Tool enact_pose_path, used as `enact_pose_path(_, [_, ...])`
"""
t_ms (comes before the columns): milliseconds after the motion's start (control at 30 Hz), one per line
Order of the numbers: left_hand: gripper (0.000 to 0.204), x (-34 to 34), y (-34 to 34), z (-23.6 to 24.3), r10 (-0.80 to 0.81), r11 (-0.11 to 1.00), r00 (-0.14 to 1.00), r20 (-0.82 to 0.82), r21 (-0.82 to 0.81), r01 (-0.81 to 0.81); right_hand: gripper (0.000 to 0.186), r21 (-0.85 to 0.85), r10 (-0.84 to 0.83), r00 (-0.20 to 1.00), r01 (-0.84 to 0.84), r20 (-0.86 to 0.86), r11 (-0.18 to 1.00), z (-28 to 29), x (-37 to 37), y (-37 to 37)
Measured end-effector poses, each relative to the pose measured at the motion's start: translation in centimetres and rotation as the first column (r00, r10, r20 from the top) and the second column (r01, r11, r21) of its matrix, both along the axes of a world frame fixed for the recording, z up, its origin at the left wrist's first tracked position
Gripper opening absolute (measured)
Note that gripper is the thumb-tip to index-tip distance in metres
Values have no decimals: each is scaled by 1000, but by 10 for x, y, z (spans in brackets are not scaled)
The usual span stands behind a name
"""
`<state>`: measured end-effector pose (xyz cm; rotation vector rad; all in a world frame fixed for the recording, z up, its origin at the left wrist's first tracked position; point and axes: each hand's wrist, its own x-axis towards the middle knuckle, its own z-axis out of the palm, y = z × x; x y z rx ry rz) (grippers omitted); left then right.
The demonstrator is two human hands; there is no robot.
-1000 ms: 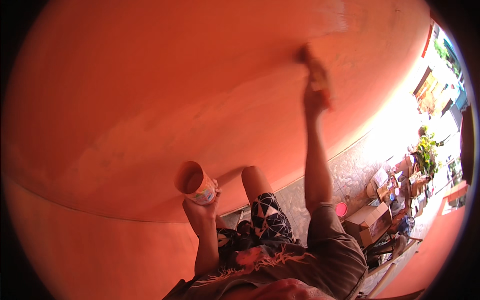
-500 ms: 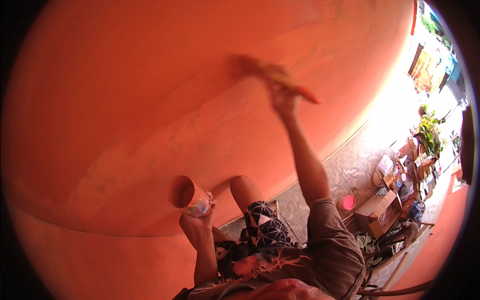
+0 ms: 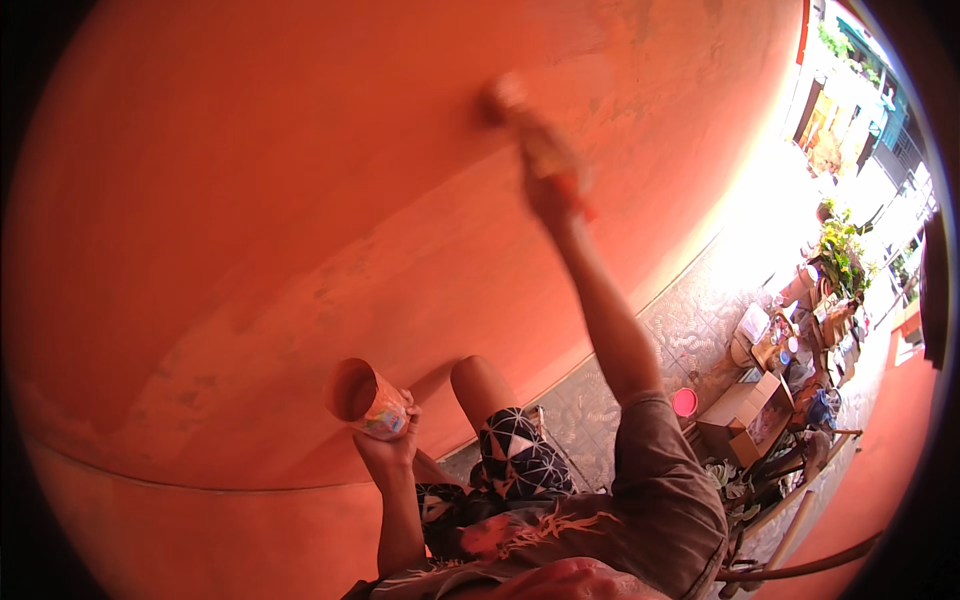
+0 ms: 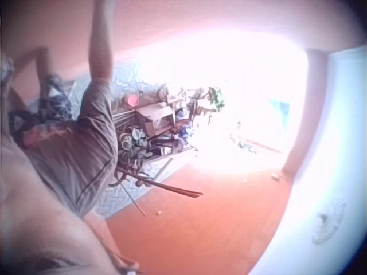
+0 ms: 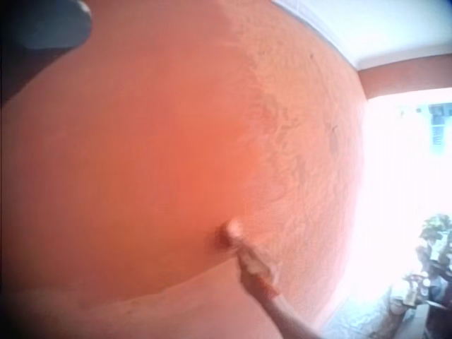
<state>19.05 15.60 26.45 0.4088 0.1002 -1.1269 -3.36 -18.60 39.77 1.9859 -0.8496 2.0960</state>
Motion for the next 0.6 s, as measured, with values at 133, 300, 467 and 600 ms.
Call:
enact_pose_path(133, [43, 1, -2, 2, -35, 999, 999, 8, -10, 35, 22, 84, 569, 821, -571, 54, 816, 28, 38, 91])
enact_pose_path(300, [48, -8, 3, 12, -83, 993, 996, 11, -84, 84, 24, 39, 545, 793, -575, 273, 817, 10, 11, 8])
enact_pose_path(467, [45, -14, 13, 19, -54, 996, 997, 59, -66, 58, 24, 199, 82, 824, -230, 560, 953, 28, -116, -102])
enact_pose_path(600, [56, 8, 23, -11, 12, 999, 997, 80, -53, -8, 24, 265, -194, 845, 64, 498, 962, 46, -143, -88])
